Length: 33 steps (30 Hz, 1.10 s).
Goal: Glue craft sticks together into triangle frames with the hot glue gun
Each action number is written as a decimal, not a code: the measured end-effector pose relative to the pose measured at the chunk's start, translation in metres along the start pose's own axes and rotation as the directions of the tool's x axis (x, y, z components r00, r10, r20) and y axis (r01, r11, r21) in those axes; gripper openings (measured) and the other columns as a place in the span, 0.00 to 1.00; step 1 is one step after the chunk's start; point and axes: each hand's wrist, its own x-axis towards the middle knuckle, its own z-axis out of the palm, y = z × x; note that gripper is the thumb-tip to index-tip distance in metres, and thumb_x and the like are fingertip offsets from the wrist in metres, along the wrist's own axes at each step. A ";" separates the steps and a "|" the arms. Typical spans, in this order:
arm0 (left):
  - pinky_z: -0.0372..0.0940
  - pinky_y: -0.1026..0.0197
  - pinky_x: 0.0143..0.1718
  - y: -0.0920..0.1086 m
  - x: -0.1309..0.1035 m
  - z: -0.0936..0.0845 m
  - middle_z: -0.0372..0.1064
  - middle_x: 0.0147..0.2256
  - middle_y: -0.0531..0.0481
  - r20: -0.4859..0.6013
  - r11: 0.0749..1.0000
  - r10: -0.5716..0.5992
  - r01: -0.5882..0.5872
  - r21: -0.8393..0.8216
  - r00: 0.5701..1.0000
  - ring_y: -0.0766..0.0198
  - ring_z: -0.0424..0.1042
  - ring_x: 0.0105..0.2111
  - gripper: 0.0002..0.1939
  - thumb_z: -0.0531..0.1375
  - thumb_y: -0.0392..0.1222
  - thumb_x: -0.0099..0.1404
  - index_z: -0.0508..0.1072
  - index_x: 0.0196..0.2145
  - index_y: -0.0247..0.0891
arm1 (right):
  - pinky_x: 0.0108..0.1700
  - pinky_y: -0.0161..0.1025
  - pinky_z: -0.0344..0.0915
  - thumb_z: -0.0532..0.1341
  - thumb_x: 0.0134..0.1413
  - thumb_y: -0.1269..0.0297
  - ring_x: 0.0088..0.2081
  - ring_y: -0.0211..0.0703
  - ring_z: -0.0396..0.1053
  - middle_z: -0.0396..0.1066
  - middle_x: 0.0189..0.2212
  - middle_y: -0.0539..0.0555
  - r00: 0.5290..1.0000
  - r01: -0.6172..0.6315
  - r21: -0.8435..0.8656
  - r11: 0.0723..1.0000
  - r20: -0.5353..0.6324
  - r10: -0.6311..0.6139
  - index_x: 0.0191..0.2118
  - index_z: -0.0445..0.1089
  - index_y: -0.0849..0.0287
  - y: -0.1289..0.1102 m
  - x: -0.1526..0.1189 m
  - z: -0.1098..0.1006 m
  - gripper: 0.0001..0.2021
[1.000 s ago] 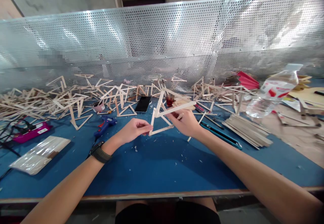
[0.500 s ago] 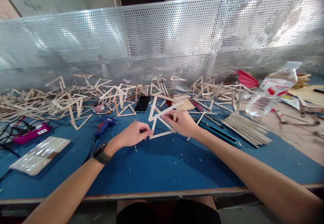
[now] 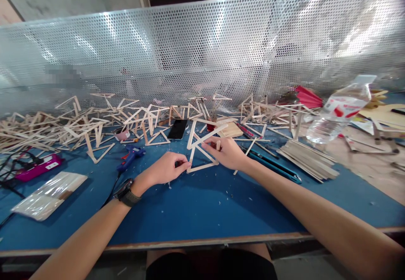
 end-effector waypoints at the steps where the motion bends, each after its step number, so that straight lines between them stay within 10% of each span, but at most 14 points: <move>1: 0.54 0.63 0.27 0.000 0.000 0.000 0.69 0.24 0.53 -0.014 1.000 -0.006 0.006 0.000 1.000 0.67 0.64 0.23 0.20 0.56 0.52 0.73 0.76 0.29 0.38 | 0.25 0.37 0.50 0.55 0.68 0.47 0.20 0.37 0.62 0.71 0.19 0.50 1.000 -0.005 -0.005 1.000 -0.003 0.005 0.36 0.79 0.56 0.000 0.000 0.000 0.21; 20: 0.66 0.59 0.47 0.004 -0.001 0.002 0.78 0.41 0.49 0.033 0.958 0.276 -0.272 -0.092 0.961 0.62 0.74 0.41 0.08 0.62 0.44 0.71 0.81 0.39 0.42 | 0.28 0.38 0.51 0.57 0.65 0.47 0.21 0.36 0.58 0.60 0.17 0.48 0.996 -0.034 -0.002 0.999 -0.079 0.034 0.20 0.55 0.56 0.011 0.002 0.000 0.25; 33: 0.64 0.57 0.50 0.011 -0.001 0.016 0.77 0.42 0.49 0.080 0.932 0.361 -0.363 0.002 0.929 0.60 0.73 0.43 0.13 0.55 0.45 0.76 0.79 0.41 0.43 | 0.30 0.38 0.57 0.58 0.64 0.45 0.28 0.42 0.63 0.68 0.23 0.50 0.998 -0.041 0.123 0.992 -0.033 0.045 0.32 0.71 0.57 0.012 0.001 0.011 0.20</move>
